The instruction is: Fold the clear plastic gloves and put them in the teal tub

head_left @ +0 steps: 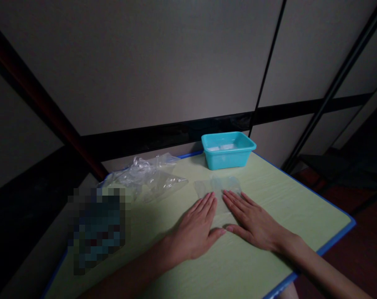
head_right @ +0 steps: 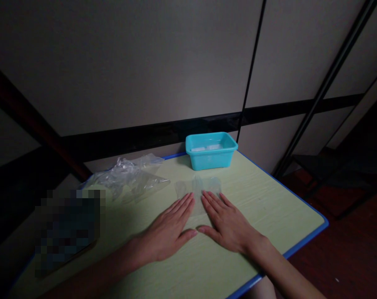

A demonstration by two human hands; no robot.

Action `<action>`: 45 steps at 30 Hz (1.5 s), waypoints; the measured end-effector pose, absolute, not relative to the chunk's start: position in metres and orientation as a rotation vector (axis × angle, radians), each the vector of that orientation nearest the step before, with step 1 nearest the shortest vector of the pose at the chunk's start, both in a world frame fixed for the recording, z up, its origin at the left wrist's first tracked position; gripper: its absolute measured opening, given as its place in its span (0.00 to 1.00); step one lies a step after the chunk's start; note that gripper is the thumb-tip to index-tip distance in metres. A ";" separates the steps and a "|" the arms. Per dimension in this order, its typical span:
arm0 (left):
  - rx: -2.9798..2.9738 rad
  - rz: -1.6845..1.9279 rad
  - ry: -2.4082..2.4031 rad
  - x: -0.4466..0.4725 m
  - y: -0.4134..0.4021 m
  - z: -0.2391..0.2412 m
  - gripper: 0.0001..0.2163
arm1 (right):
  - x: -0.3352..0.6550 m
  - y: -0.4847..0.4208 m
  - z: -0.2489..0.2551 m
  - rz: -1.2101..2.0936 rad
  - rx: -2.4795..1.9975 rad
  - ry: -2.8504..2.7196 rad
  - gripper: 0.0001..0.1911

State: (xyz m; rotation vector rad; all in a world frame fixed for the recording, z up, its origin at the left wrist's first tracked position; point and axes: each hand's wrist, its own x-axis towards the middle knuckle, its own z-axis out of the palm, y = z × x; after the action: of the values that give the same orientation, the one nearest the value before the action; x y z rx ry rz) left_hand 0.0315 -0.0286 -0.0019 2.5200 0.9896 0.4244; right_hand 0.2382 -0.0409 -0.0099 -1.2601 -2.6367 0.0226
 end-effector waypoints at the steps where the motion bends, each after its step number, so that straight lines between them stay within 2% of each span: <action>1: 2.563 0.367 1.023 0.032 -0.029 -0.001 0.29 | 0.238 -0.041 -0.010 0.014 -1.267 -2.633 0.35; 5: 2.658 0.263 1.084 0.032 -0.029 0.000 0.29 | 0.238 -0.042 -0.011 -0.005 -1.297 -2.578 0.35; 8: 2.531 0.414 1.143 0.029 -0.024 0.000 0.29 | 0.243 -0.043 -0.011 -0.023 -1.363 -2.443 0.32; 14: 2.187 0.834 1.234 0.026 -0.012 0.002 0.17 | 0.253 -0.047 -0.006 -0.052 -1.357 -2.225 0.17; 21: 2.465 1.041 1.192 0.027 -0.016 -0.006 0.09 | 0.255 -0.048 -0.004 -0.101 -1.384 -2.135 0.16; 26: 2.529 0.886 1.225 0.026 -0.016 -0.006 0.11 | 0.258 -0.046 -0.004 -0.079 -1.442 -2.086 0.16; 36: 2.516 0.825 1.272 0.021 -0.002 -0.008 0.16 | 0.266 -0.043 -0.010 0.152 -1.493 -1.947 0.20; 45: 2.541 0.636 1.308 0.017 0.005 -0.011 0.19 | 0.264 -0.043 -0.008 0.165 -1.460 -1.970 0.17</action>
State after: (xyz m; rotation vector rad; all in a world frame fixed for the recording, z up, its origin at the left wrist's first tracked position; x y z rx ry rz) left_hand 0.0173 0.0045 -0.0106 2.5411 1.3081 0.6357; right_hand 0.2643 -0.0431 -0.0083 -1.4604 -1.9699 0.1647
